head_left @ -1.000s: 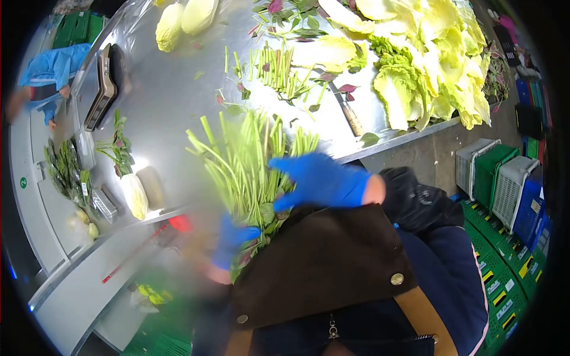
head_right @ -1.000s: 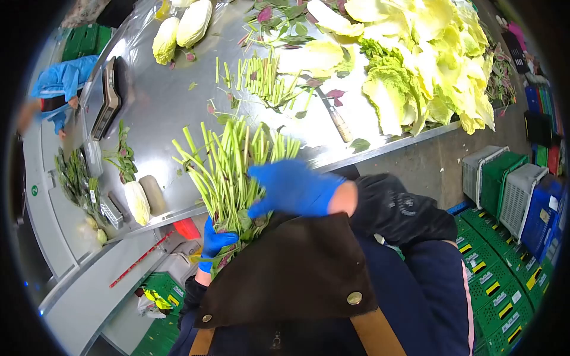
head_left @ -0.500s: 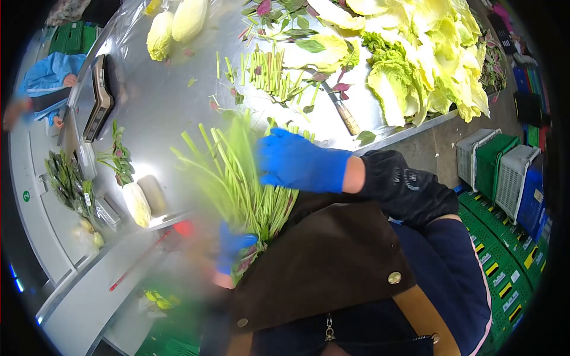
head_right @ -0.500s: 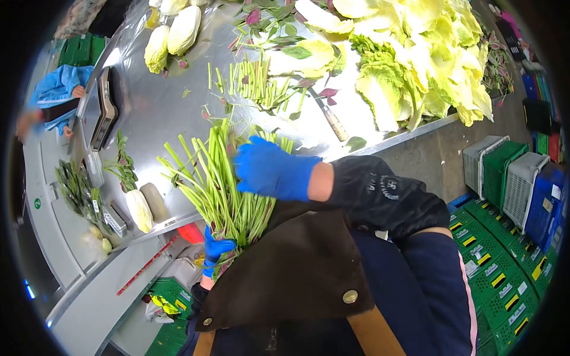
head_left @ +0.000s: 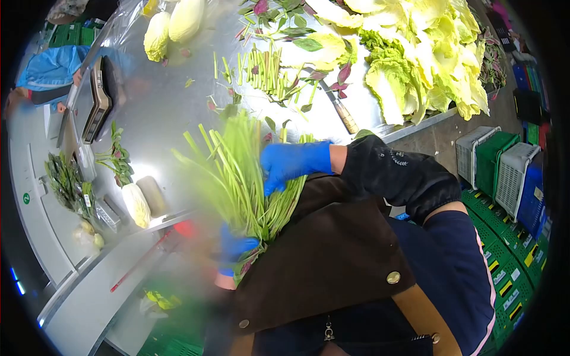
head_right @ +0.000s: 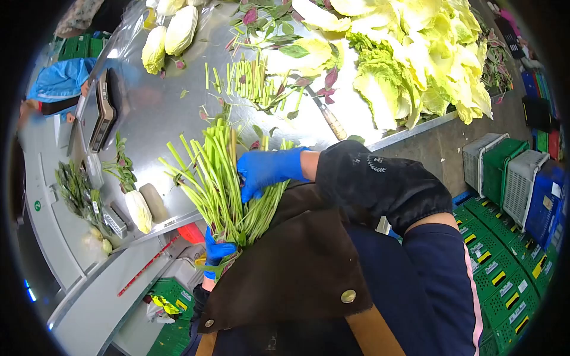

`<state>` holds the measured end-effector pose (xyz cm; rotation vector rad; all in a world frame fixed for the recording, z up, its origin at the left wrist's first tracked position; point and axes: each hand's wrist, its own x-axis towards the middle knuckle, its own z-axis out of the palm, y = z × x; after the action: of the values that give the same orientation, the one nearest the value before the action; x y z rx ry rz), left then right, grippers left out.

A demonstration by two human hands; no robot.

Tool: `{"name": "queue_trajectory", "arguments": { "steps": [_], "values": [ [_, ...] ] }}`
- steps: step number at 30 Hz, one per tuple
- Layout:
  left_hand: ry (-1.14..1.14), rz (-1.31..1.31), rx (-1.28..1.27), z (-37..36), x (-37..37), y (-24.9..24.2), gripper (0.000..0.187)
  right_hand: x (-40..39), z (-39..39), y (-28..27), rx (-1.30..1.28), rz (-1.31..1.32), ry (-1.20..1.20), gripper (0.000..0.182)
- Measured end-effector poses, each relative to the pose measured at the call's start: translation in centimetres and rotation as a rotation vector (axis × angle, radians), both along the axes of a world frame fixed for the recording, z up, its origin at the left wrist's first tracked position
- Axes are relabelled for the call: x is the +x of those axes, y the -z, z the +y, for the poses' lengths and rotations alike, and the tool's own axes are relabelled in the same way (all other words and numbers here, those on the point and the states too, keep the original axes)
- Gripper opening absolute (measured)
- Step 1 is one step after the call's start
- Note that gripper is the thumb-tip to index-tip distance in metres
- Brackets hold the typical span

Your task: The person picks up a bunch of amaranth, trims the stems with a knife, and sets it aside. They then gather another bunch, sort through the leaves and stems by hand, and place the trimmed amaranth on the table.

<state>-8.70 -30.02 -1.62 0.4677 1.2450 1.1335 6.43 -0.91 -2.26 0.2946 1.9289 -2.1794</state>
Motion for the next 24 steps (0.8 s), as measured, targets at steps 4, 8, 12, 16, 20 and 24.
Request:
{"name": "queue_trajectory", "arguments": {
  "steps": [4,8,12,16,20,24],
  "values": [
    [0.066,0.030,0.041,-0.4,-0.3,0.2,0.088,1.2,5.5,2.0,-0.145,-0.027,0.466,0.014],
    [0.067,0.044,-0.002,0.9,0.4,-1.7,0.084,3.0,11.0,4.0,-0.218,0.098,0.807,0.046],
    [-0.031,-0.064,0.045,0.6,-0.3,-0.6,0.091,3.5,8.8,4.9,-0.227,-0.062,0.617,0.057],
    [-0.060,-0.064,-0.110,-0.9,-2.2,1.2,0.103,2.9,3.6,8.5,-0.872,-0.226,0.443,0.047],
    [0.028,-0.030,-0.097,-1.8,-3.9,4.1,0.104,3.8,0.6,7.2,-0.931,-0.254,0.396,0.045],
    [0.138,0.072,0.010,0.1,-2.8,2.6,0.103,3.8,3.2,-0.7,-0.661,-0.192,0.527,0.041]
  ]
}}
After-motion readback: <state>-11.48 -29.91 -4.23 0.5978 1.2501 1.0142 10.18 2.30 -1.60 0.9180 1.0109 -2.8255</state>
